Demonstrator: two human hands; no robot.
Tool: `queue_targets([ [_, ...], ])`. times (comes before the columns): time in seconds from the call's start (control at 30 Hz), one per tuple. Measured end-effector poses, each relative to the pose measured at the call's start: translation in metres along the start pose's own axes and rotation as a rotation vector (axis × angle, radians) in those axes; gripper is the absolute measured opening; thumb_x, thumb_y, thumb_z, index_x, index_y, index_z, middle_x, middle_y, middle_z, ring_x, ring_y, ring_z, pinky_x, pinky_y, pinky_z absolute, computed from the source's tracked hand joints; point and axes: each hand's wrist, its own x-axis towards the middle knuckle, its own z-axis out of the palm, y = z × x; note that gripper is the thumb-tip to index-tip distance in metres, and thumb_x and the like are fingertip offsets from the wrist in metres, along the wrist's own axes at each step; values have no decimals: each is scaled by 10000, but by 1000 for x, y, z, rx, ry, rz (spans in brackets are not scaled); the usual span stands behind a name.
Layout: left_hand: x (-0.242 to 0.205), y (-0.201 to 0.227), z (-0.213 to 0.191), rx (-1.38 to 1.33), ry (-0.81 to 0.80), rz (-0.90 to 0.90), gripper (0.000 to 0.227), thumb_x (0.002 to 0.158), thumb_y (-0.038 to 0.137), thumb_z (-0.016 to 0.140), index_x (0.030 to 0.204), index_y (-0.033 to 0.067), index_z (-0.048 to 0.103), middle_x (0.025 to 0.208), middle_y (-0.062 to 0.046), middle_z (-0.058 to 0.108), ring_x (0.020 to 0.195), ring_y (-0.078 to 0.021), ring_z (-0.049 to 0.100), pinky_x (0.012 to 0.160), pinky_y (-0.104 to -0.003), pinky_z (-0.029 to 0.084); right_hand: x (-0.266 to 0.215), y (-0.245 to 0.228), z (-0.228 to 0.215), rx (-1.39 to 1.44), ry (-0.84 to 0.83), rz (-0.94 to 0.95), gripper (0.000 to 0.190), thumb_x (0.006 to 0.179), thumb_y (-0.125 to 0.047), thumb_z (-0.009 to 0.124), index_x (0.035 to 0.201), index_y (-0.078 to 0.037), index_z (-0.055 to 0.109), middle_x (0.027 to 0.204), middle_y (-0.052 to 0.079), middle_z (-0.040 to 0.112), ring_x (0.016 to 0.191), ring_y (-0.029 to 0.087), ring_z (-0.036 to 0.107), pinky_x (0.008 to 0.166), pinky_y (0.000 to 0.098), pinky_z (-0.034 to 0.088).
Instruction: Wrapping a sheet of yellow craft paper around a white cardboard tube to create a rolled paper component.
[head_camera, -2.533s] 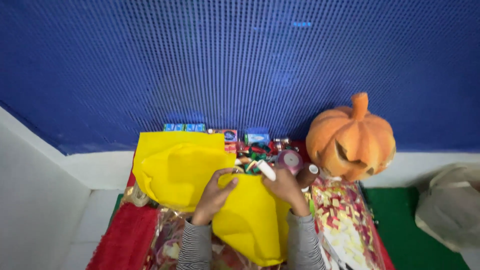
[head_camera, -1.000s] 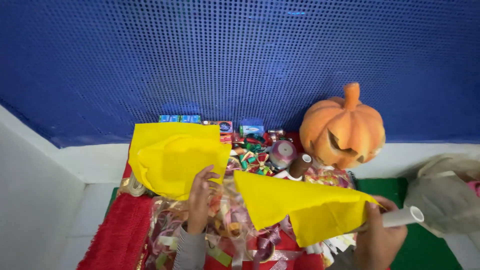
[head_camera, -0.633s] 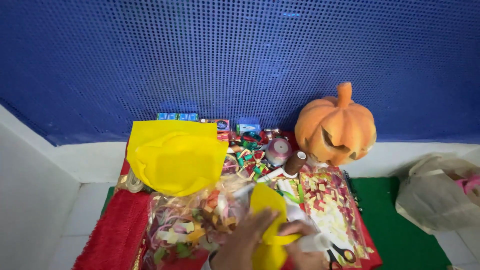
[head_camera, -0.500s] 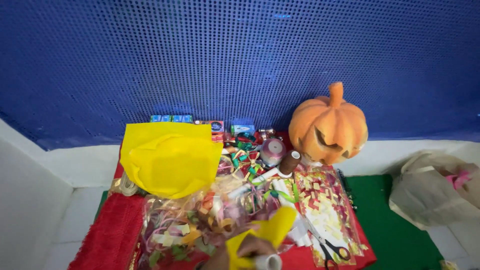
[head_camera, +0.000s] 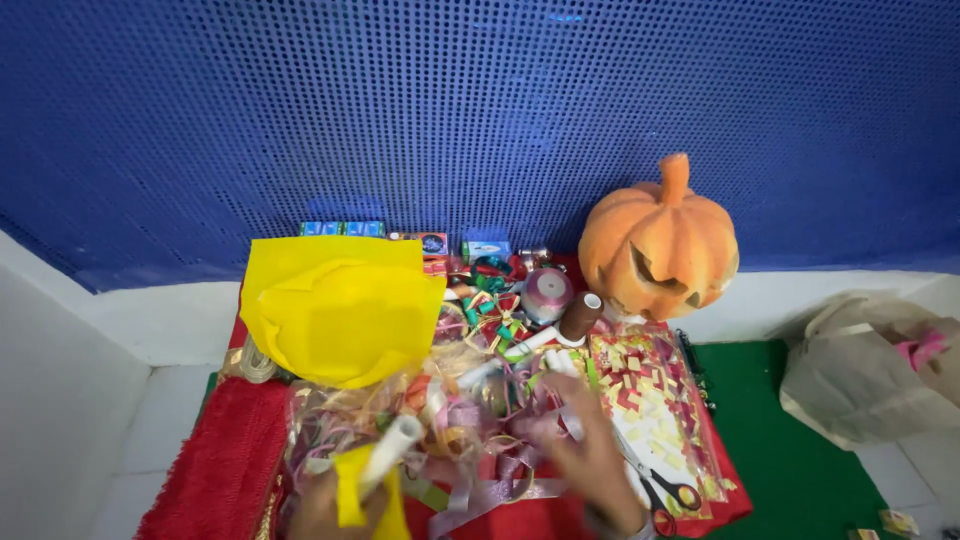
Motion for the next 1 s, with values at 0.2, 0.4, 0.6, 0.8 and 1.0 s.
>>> queue_targets([
  [0.2,6,37,-52,266,60,-159,654,746,685,715,1304,356,628,1076,-100,804,1096,-301,752,895,-365,586,-41,72,-11,-483,13,442,793,883,-461,707,1569,-259,364,1583,96,408,1452,318,383,1129,509,388],
  [0.4,-6,72,-25,263,127,-94,771,712,852,585,1163,230,650,967,-137,778,1016,-374,734,840,-458,564,-48,60,32,-511,-227,617,1176,755,-655,870,1625,-380,128,1734,62,-7,1568,358,111,1169,583,352],
  [0.6,-23,123,-15,295,-101,83,856,808,640,746,1526,288,438,1169,-94,749,1100,-303,727,930,-453,574,-31,71,43,-503,-273,485,1032,791,-456,902,1571,-353,233,1675,99,140,1367,367,491,942,513,586],
  [0.8,-23,125,-27,294,-179,27,744,839,569,728,1492,337,458,1150,-38,760,1091,-267,728,911,-423,566,-23,87,44,-348,-2,343,343,881,-189,728,1211,-275,762,1257,33,760,977,202,728,766,340,575],
  [1.0,-26,114,-30,302,-166,-43,649,870,578,682,1447,338,504,1157,-35,765,1109,-289,721,939,-439,554,-43,135,24,-494,310,268,303,853,25,679,1104,-133,737,1046,71,769,698,184,722,543,283,637],
])
